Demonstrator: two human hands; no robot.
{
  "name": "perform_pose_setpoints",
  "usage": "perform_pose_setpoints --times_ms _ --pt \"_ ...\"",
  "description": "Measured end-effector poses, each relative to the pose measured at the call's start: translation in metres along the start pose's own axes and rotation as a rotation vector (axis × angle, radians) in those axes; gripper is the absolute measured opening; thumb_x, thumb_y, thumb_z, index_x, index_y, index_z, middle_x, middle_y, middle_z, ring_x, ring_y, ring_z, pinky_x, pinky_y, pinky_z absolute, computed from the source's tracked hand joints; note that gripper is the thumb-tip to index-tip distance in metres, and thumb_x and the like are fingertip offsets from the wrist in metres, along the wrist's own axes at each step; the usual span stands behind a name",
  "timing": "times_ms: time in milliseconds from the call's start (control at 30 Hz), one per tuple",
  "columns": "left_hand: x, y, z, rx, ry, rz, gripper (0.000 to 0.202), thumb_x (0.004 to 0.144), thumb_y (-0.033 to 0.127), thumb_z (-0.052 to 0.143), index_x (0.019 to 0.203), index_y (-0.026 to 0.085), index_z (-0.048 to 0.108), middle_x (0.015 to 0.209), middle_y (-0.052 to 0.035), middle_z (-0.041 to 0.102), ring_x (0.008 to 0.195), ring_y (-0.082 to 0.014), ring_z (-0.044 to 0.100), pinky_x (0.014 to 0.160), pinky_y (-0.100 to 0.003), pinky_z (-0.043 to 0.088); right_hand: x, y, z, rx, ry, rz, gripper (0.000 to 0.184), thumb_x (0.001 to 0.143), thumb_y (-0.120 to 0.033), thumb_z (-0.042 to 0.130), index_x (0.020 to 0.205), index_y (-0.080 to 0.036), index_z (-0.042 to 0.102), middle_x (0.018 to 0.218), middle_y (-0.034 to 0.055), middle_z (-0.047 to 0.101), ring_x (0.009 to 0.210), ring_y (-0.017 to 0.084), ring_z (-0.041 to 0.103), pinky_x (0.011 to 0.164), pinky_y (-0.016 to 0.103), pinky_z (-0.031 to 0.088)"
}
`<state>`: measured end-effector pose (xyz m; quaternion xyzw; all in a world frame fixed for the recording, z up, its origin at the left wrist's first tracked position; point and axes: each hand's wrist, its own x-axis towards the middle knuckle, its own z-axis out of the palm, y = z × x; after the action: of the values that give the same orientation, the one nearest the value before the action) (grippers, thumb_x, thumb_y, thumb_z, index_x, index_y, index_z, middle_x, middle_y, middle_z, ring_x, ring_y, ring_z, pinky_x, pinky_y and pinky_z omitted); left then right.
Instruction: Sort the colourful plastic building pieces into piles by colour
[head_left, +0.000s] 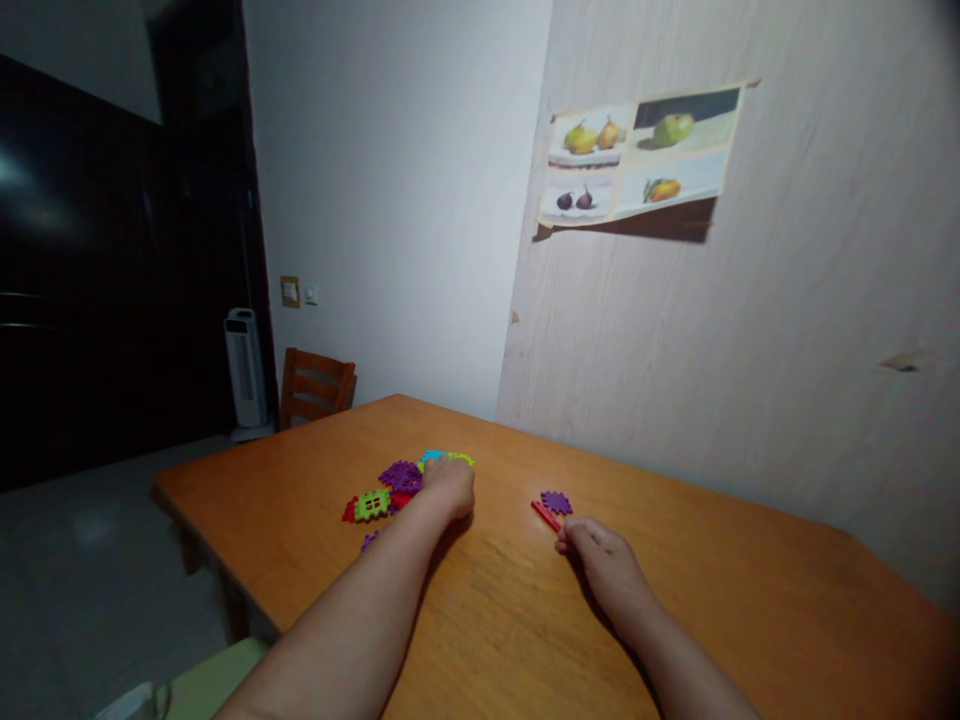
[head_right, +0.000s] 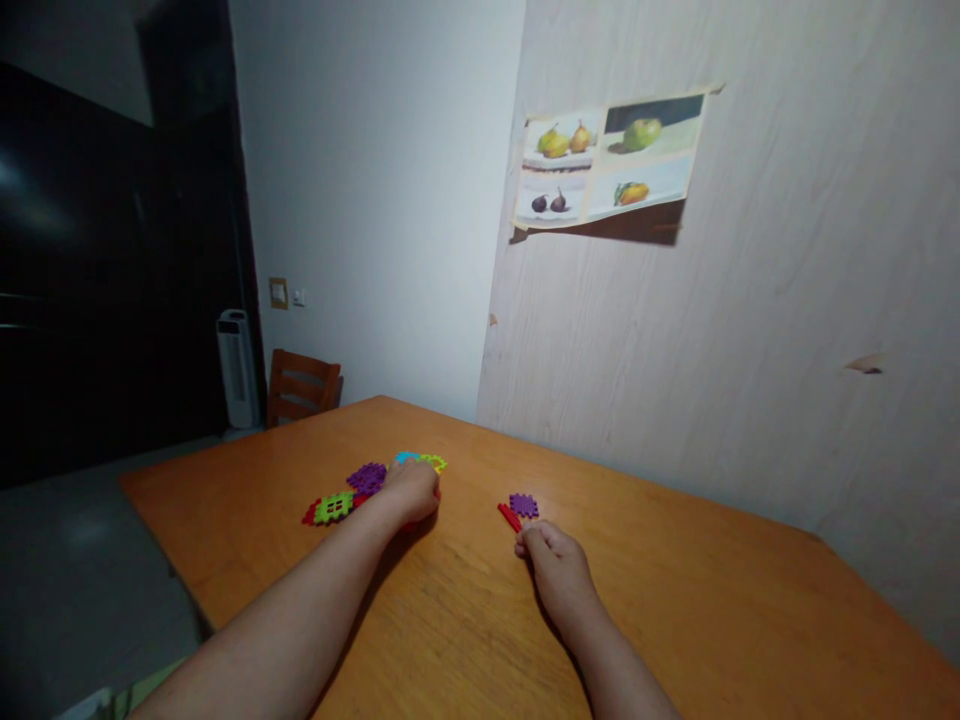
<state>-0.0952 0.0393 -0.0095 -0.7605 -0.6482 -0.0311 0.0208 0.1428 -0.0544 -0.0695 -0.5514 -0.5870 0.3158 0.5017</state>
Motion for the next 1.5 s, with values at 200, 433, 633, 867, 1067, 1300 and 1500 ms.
perform_pose_setpoints --times_ms 200,433,633,867,1067,1300,1500 --pt "-0.001 0.007 0.009 -0.114 0.077 0.085 0.016 0.08 0.022 0.065 0.087 0.015 0.077 0.103 -0.0232 0.072 0.113 -0.0377 0.061 0.102 -0.05 0.04 0.003 0.008 0.0 0.019 -0.003 -0.02 0.04 0.083 -0.055 0.051 0.073 -0.02 0.067 0.077 0.004 0.07 0.079 0.023 0.062 0.075 0.03 0.044" --pt "0.001 0.008 0.013 -0.248 0.014 0.046 0.017 0.072 0.023 0.072 0.088 0.02 0.077 0.102 -0.016 0.075 0.106 -0.0321 0.066 0.095 -0.04 0.047 0.005 0.012 0.002 0.039 -0.01 -0.028 0.034 0.084 -0.049 0.052 0.074 -0.019 0.066 0.073 0.0022 0.066 0.077 0.022 0.06 0.073 0.029 0.043" --pt "0.002 0.004 0.011 -0.21 -0.031 0.067 0.016 0.074 0.03 0.074 0.085 0.018 0.076 0.102 -0.0171 0.075 0.105 -0.0342 0.067 0.092 -0.04 0.048 0.005 0.013 0.003 0.037 0.004 -0.028 0.036 0.085 -0.05 0.051 0.073 -0.019 0.066 0.073 0.0025 0.066 0.076 0.021 0.06 0.072 0.029 0.043" --pt "0.005 0.002 0.017 -0.263 -0.039 0.087 0.016 0.075 0.031 0.072 0.087 0.021 0.069 0.097 -0.0105 0.074 0.095 -0.0283 0.068 0.087 -0.036 0.047 0.002 0.011 0.004 -0.369 0.094 -0.16 0.037 0.092 -0.046 0.046 0.087 -0.021 0.073 0.092 0.0067 0.073 0.089 0.024 0.064 0.083 0.033 0.046" --pt "0.012 0.007 0.031 -0.456 0.001 0.139 0.009 0.073 0.016 0.066 0.08 0.021 0.062 0.085 -0.0032 0.07 0.08 -0.0189 0.064 0.068 -0.025 0.043 -0.005 0.007 0.013 -0.708 0.008 -0.176 0.04 0.091 -0.042 0.053 0.118 -0.024 0.076 0.14 0.0102 0.063 0.134 0.03 0.051 0.113 0.043 0.033" --pt "0.017 0.031 0.04 -0.95 0.014 0.11 0.006 0.079 0.013 0.059 0.082 0.017 0.059 0.071 0.0006 0.062 0.064 -0.013 0.056 0.058 -0.022 0.039 -0.004 0.008 0.012 -0.808 0.029 -0.126 0.044 0.092 -0.04 0.051 0.123 -0.021 0.074 0.138 0.0122 0.064 0.13 0.032 0.054 0.11 0.044 0.038" --pt "0.026 0.012 0.02 -0.927 0.163 0.068 0.009 0.082 0.011 0.054 0.082 0.017 0.061 0.077 -0.0008 0.065 0.073 -0.0131 0.059 0.065 -0.02 0.043 -0.002 0.012 0.009 -0.753 0.098 -0.153 0.041 0.09 -0.033 0.05 0.119 -0.019 0.075 0.129 0.0136 0.068 0.123 0.03 0.058 0.107 0.041 0.04"
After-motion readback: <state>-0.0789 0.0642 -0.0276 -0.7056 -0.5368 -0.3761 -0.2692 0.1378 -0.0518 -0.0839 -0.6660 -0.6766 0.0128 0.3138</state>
